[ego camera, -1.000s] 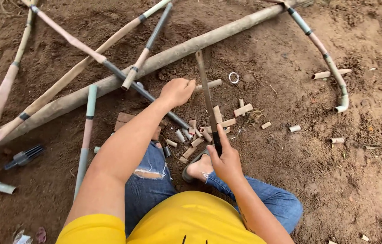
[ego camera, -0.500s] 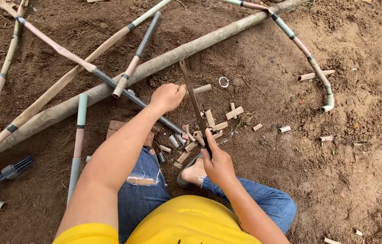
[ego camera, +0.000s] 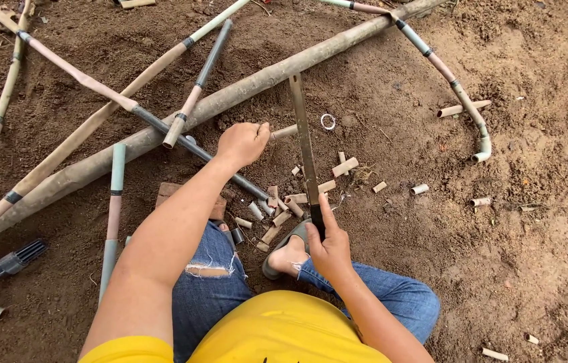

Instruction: Cutting thin bamboo sticks into small segments using a hand saw while sitting on the ground.

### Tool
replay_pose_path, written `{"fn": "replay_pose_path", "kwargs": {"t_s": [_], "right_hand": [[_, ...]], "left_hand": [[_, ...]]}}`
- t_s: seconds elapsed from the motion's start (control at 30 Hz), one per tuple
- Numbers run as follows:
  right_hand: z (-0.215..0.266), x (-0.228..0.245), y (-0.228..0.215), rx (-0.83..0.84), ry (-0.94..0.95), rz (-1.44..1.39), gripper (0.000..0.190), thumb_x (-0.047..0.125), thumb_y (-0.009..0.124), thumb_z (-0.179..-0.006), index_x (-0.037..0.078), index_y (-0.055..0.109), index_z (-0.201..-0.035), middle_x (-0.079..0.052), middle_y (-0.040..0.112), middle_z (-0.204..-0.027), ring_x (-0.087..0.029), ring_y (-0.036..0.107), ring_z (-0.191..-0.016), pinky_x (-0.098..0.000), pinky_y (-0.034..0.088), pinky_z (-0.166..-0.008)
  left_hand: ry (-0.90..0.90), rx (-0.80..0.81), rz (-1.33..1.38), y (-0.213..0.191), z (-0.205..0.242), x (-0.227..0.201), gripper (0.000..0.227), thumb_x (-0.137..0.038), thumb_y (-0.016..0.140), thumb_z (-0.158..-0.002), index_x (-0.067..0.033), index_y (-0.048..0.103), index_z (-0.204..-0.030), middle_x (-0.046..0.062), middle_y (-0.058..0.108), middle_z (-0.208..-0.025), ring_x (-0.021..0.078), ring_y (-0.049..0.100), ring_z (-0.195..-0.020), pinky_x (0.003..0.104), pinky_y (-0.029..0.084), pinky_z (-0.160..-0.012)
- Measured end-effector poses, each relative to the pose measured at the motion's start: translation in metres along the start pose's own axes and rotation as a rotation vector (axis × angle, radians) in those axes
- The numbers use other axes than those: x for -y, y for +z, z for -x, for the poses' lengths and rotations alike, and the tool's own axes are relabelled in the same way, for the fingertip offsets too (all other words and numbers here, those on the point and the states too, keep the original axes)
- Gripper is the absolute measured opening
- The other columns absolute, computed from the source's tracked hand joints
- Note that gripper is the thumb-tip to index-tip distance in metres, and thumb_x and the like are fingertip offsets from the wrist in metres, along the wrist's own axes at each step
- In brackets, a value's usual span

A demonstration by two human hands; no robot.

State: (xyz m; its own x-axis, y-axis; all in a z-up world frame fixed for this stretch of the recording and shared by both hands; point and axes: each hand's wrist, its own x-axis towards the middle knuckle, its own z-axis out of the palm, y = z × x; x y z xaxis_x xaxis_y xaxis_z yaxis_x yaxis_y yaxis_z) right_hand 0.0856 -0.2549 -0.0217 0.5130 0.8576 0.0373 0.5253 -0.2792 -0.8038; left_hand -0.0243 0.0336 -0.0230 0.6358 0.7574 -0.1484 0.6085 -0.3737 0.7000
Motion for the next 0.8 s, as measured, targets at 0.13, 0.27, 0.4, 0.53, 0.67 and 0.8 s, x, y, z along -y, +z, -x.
{"fn": "replay_pose_path", "kwargs": {"t_s": [0.13, 0.27, 0.4, 0.53, 0.67, 0.8], "right_hand": [[0.003, -0.013, 0.008, -0.048, 0.018, -0.094, 0.074, 0.018, 0.071, -0.097, 0.021, 0.046, -0.167, -0.028, 0.080, -0.117, -0.040, 0.079, -0.105, -0.0458, 0.062, -0.082], [0.003, -0.031, 0.016, -0.054, 0.018, -0.250, 0.089, 0.012, 0.080, -0.092, 0.015, 0.038, -0.170, -0.029, 0.058, -0.151, -0.041, 0.053, -0.140, -0.0503, 0.045, -0.112], [0.004, -0.033, 0.018, 0.041, 0.035, -0.396, 0.080, 0.004, 0.072, -0.097, 0.011, 0.037, -0.169, -0.027, 0.033, -0.171, -0.041, 0.026, -0.158, -0.0509, 0.024, -0.129], [-0.003, -0.024, 0.014, 0.123, 0.033, -0.522, 0.075, 0.002, 0.066, -0.101, 0.010, 0.035, -0.169, -0.024, 0.047, -0.166, -0.031, 0.047, -0.149, -0.0474, 0.037, -0.123], [-0.004, -0.043, 0.025, 0.346, 0.185, -0.847, 0.067, 0.011, 0.054, -0.107, 0.019, 0.032, -0.170, -0.011, 0.059, -0.068, -0.008, 0.043, -0.037, -0.0177, 0.037, -0.036], [-0.006, -0.043, 0.027, 0.353, 0.230, -0.894, 0.064, 0.016, 0.048, -0.110, 0.017, 0.029, -0.171, -0.012, 0.056, -0.070, -0.007, 0.041, -0.037, -0.0200, 0.037, -0.036]], "left_hand": [[0.038, -0.022, 0.000, 0.004, -0.002, 0.000, 0.066, -0.048, 0.038, -0.106, 0.0038, 0.079, -0.106, 0.030, 0.076, -0.104, 0.0516, 0.069, -0.110, 0.061, 0.054, -0.095], [0.044, -0.047, -0.019, 0.008, -0.006, 0.004, 0.065, -0.050, 0.038, -0.106, 0.0002, 0.079, -0.103, 0.028, 0.076, -0.100, 0.0499, 0.070, -0.108, 0.061, 0.055, -0.093], [0.043, -0.043, 0.009, 0.009, -0.005, 0.005, 0.064, -0.049, 0.037, -0.107, -0.0012, 0.079, -0.101, 0.026, 0.077, -0.098, 0.0502, 0.071, -0.105, 0.058, 0.057, -0.092], [0.046, -0.039, -0.004, 0.008, -0.006, 0.003, 0.065, -0.048, 0.037, -0.108, 0.0015, 0.078, -0.099, 0.029, 0.076, -0.099, 0.0510, 0.071, -0.105, 0.061, 0.056, -0.091], [0.023, -0.024, -0.006, 0.009, -0.007, 0.002, 0.064, -0.045, 0.037, -0.107, 0.0022, 0.078, -0.098, 0.030, 0.076, -0.098, 0.0515, 0.071, -0.105, 0.062, 0.055, -0.090], [0.006, -0.042, 0.003, 0.012, -0.011, 0.010, 0.064, -0.047, 0.037, -0.107, -0.0002, 0.079, -0.095, 0.027, 0.077, -0.094, 0.0502, 0.072, -0.102, 0.060, 0.057, -0.089]]}}
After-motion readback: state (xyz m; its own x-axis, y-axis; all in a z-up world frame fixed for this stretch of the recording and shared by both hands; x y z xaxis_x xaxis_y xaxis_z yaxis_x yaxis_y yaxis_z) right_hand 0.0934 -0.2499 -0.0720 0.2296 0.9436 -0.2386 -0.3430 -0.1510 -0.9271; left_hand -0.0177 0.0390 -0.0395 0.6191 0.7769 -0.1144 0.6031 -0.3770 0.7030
